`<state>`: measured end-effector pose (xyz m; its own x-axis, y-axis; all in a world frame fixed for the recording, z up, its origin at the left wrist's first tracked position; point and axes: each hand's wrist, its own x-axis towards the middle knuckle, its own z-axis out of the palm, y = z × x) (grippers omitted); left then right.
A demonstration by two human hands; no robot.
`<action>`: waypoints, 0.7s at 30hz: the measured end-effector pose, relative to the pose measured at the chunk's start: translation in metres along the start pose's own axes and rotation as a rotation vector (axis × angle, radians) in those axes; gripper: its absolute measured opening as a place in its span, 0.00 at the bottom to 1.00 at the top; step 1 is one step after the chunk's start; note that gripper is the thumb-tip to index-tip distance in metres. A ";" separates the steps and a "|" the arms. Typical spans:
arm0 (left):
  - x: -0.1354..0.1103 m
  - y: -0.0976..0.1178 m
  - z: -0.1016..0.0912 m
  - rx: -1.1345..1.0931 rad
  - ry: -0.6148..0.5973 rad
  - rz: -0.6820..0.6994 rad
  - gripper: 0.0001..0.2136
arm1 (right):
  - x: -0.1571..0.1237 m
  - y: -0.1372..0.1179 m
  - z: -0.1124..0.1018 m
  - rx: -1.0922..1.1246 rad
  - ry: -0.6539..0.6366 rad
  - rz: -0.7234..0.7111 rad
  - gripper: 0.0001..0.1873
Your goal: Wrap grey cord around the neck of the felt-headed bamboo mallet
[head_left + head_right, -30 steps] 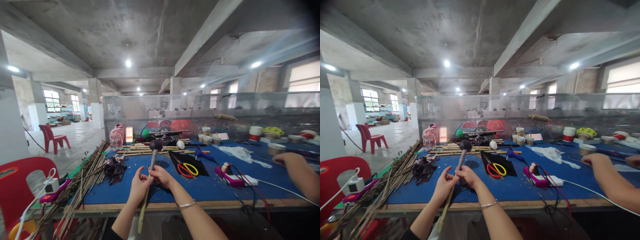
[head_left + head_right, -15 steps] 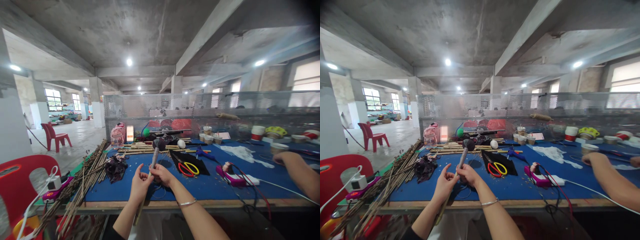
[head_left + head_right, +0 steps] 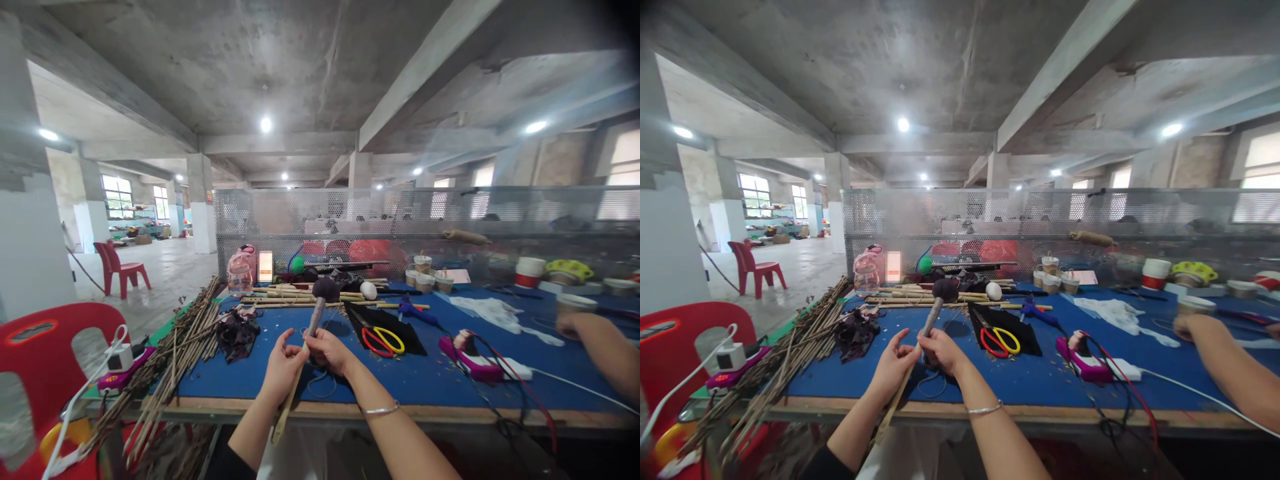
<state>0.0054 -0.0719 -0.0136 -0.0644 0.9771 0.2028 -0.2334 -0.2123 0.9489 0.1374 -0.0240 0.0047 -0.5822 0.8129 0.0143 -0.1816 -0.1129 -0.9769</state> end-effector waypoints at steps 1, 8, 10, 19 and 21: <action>-0.001 0.001 -0.001 -0.004 -0.004 -0.019 0.38 | 0.000 0.000 0.000 0.010 -0.001 0.008 0.21; -0.001 -0.001 0.004 0.060 -0.003 0.038 0.31 | 0.002 0.002 0.000 -0.001 0.015 0.014 0.20; 0.000 -0.004 0.004 0.080 0.032 0.071 0.31 | 0.002 0.001 -0.001 -0.005 0.019 0.010 0.19; -0.005 0.004 0.003 0.085 -0.040 0.001 0.31 | 0.001 0.001 0.000 -0.015 -0.032 -0.016 0.20; -0.004 0.005 0.004 0.064 -0.090 -0.038 0.30 | 0.001 0.002 0.002 -0.052 -0.037 -0.019 0.21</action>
<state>0.0084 -0.0772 -0.0084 0.0313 0.9823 0.1845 -0.1710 -0.1767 0.9693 0.1352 -0.0246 0.0034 -0.6077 0.7932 0.0399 -0.1518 -0.0668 -0.9862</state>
